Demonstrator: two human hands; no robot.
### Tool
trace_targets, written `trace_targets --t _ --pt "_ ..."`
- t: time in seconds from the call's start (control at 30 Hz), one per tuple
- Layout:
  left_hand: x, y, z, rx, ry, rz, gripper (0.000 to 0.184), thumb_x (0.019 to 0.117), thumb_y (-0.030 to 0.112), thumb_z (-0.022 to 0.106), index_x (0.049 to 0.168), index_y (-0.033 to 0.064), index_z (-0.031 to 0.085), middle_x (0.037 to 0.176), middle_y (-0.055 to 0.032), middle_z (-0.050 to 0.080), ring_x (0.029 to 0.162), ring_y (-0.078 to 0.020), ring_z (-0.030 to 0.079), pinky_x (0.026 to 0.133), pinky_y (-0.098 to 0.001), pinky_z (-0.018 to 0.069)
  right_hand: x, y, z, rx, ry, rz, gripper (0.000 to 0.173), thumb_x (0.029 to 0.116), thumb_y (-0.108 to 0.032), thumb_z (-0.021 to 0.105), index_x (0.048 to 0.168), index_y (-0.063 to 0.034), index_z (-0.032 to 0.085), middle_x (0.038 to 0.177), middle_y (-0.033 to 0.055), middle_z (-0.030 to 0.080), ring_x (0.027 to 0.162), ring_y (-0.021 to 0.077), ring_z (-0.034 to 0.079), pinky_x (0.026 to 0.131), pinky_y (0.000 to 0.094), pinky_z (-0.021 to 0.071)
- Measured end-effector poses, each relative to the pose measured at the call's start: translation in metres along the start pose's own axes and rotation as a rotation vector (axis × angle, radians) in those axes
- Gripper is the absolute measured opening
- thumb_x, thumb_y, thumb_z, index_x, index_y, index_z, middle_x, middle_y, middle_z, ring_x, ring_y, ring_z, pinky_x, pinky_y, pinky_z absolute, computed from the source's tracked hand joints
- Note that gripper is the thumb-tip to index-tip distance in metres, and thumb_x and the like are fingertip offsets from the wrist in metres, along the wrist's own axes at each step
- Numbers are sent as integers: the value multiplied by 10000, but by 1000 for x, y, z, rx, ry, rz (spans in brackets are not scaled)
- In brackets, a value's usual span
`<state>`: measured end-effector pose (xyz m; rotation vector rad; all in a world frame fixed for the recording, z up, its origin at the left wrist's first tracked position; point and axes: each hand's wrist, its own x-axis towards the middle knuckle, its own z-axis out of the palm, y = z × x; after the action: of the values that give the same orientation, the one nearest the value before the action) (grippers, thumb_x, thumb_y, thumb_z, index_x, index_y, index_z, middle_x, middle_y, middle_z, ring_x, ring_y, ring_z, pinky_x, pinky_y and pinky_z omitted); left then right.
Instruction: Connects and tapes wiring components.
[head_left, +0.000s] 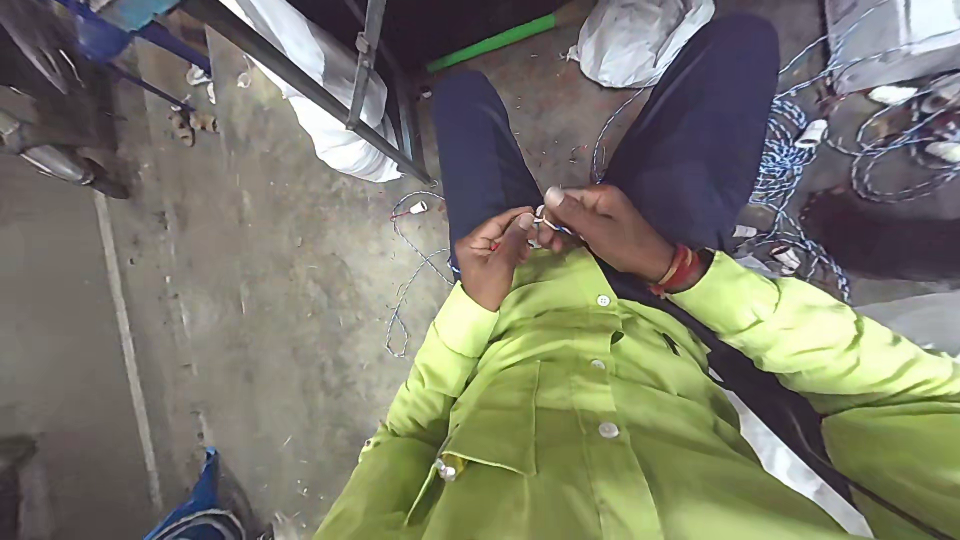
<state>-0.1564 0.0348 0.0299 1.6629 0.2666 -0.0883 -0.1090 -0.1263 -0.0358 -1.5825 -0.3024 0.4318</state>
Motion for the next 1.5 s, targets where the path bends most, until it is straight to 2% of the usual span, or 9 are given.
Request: trace_targets --t 0.07,0.13,0.5,0.7,0.8,0.93,1.07,1.2,1.5 --pt "18 -63 -12 -123 -82 286 181 1006 26 605 1131 -63 702 715 -18 682 528 -26 574 499 -173 507 -4 3 0 -43 7 -70 263 986 -241 669 1158 -53 603 780 -9 703 643 71 672 602 242 589" --pt "26 -75 -10 -195 -68 326 170 990 18 630 1103 -82 710 722 -39 699 556 -64 610 522 -232 541 -6 7 0 -133 53 -132 438 899 -203 772 1237 -69 527 771 -34 694 613 34 640 574 203 555" --pt "25 -70 -6 -195 4 255 157 987 8 629 1071 -95 713 750 -73 722 548 -87 633 514 -241 558 -8 11 4 -615 239 -552 182 997 -146 669 1075 -12 764 932 118 770 789 152 733 719 291 594" --pt "20 -71 -6 15 31 370 163 979 20 644 1092 -68 722 804 -50 715 591 -40 619 552 -193 545 -6 7 3 -656 155 -373 202 1034 -180 584 1070 -24 706 919 117 721 783 186 688 736 325 564" --pt "27 -84 -4 89 86 512 145 958 26 676 1050 -55 754 794 -69 703 624 -72 628 565 -223 554 -2 6 -3 -527 62 -260 190 1020 -201 591 1031 -53 710 1092 121 654 988 187 636 874 322 533" --pt "29 -86 -2 152 89 618 147 945 27 702 1054 -46 767 856 -101 717 683 -92 662 623 -241 589 -1 5 -15 -223 -28 -92 129 991 -197 638 973 -93 712 1134 38 639 1083 83 612 898 236 532" --pt "36 -83 -4 67 -21 564 165 978 39 661 1080 -57 747 878 -92 728 698 -98 667 634 -260 592 -1 11 -15 67 18 -49 68 971 -81 659 993 -38 706 981 32 690 900 91 654 818 257 568" --pt "38 -81 -10 -80 -185 460 315 915 -60 673 1222 -126 650 1056 -125 735 836 -94 691 769 -273 602 1 13 -17 -83 71 -97 89 958 -142 682 992 -79 735 1024 22 694 963 85 649 859 259 550" --pt "38 -79 -6 152 -65 448 147 923 35 719 1051 -22 761 955 -98 738 799 -95 686 727 -253 594 -3 16 -10 -409 156 -288 199 1022 -206 607 1042 -41 717 1126 114 650 1045 132 633 903 263 533"
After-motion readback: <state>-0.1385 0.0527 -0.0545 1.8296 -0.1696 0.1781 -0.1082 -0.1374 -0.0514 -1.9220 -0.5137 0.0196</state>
